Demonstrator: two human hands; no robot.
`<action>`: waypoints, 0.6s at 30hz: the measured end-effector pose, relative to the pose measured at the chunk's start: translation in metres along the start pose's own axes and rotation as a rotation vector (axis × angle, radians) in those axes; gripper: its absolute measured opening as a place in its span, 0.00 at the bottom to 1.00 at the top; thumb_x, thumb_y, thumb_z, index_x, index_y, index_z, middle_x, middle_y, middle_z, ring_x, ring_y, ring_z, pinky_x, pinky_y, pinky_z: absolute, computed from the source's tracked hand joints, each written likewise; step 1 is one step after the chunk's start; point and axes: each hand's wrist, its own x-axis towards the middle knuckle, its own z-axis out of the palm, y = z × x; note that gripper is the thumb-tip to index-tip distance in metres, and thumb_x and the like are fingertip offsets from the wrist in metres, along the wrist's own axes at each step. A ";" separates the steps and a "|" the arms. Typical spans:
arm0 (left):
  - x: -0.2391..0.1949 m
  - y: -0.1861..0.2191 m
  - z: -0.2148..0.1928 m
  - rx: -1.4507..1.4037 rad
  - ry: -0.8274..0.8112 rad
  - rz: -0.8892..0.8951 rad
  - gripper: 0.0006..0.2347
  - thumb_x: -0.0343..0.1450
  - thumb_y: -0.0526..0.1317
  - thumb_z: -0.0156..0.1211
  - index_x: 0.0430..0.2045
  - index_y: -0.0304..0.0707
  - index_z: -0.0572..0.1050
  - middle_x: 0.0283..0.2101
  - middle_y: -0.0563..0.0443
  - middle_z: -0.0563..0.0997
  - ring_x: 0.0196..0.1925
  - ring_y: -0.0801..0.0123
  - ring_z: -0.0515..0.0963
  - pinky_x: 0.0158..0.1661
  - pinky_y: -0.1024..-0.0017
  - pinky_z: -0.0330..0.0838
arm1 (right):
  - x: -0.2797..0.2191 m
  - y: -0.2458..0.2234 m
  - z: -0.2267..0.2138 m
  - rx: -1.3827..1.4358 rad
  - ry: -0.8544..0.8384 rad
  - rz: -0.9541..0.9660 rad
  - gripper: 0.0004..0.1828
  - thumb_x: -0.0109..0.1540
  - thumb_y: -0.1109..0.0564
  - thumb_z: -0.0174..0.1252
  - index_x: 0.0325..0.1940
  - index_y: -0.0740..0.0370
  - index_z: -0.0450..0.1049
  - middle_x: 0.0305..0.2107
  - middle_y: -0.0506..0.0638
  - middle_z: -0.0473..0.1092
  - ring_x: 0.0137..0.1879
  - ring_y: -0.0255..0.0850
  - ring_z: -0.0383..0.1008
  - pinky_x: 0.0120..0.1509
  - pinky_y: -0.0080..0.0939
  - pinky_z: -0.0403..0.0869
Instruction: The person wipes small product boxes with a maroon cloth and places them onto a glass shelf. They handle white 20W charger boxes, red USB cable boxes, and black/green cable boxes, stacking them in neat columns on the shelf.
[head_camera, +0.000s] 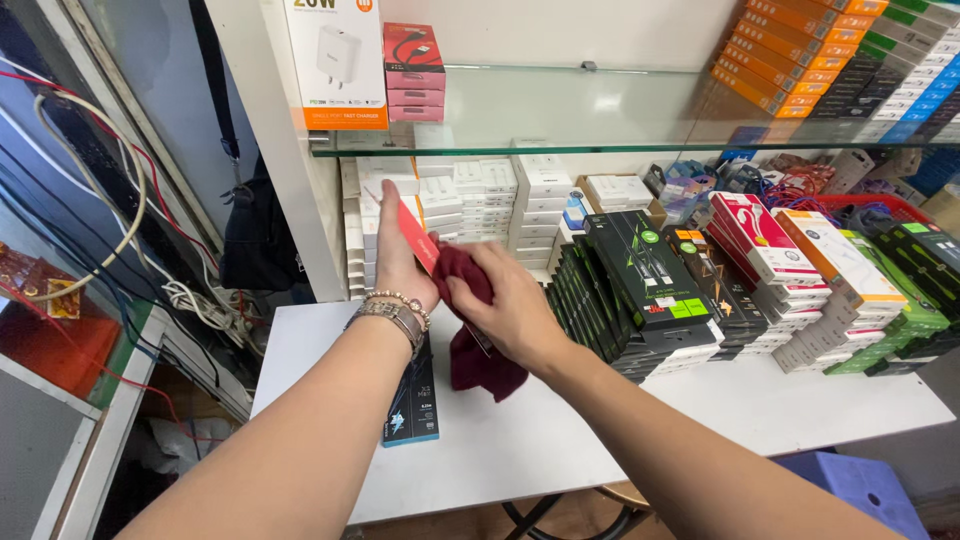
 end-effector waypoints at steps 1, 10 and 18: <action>0.002 0.004 -0.003 0.029 0.084 0.031 0.34 0.68 0.73 0.58 0.53 0.44 0.72 0.38 0.50 0.72 0.42 0.62 0.69 0.46 0.62 0.65 | -0.011 0.004 -0.001 -0.025 -0.010 0.017 0.21 0.63 0.50 0.57 0.57 0.61 0.73 0.45 0.58 0.72 0.51 0.51 0.75 0.57 0.46 0.73; 0.001 -0.002 -0.005 0.155 0.014 -0.090 0.38 0.65 0.71 0.46 0.61 0.40 0.69 0.49 0.47 0.83 0.50 0.58 0.83 0.52 0.50 0.77 | 0.009 0.047 -0.024 0.952 0.090 0.618 0.26 0.64 0.40 0.56 0.55 0.62 0.74 0.42 0.55 0.77 0.43 0.40 0.79 0.48 0.41 0.79; 0.012 -0.038 0.016 1.277 0.306 0.520 0.38 0.73 0.70 0.50 0.56 0.24 0.68 0.55 0.25 0.73 0.61 0.35 0.70 0.59 0.48 0.61 | 0.048 0.029 -0.034 1.117 -0.211 0.682 0.35 0.59 0.34 0.61 0.60 0.61 0.73 0.47 0.55 0.78 0.47 0.43 0.80 0.54 0.44 0.81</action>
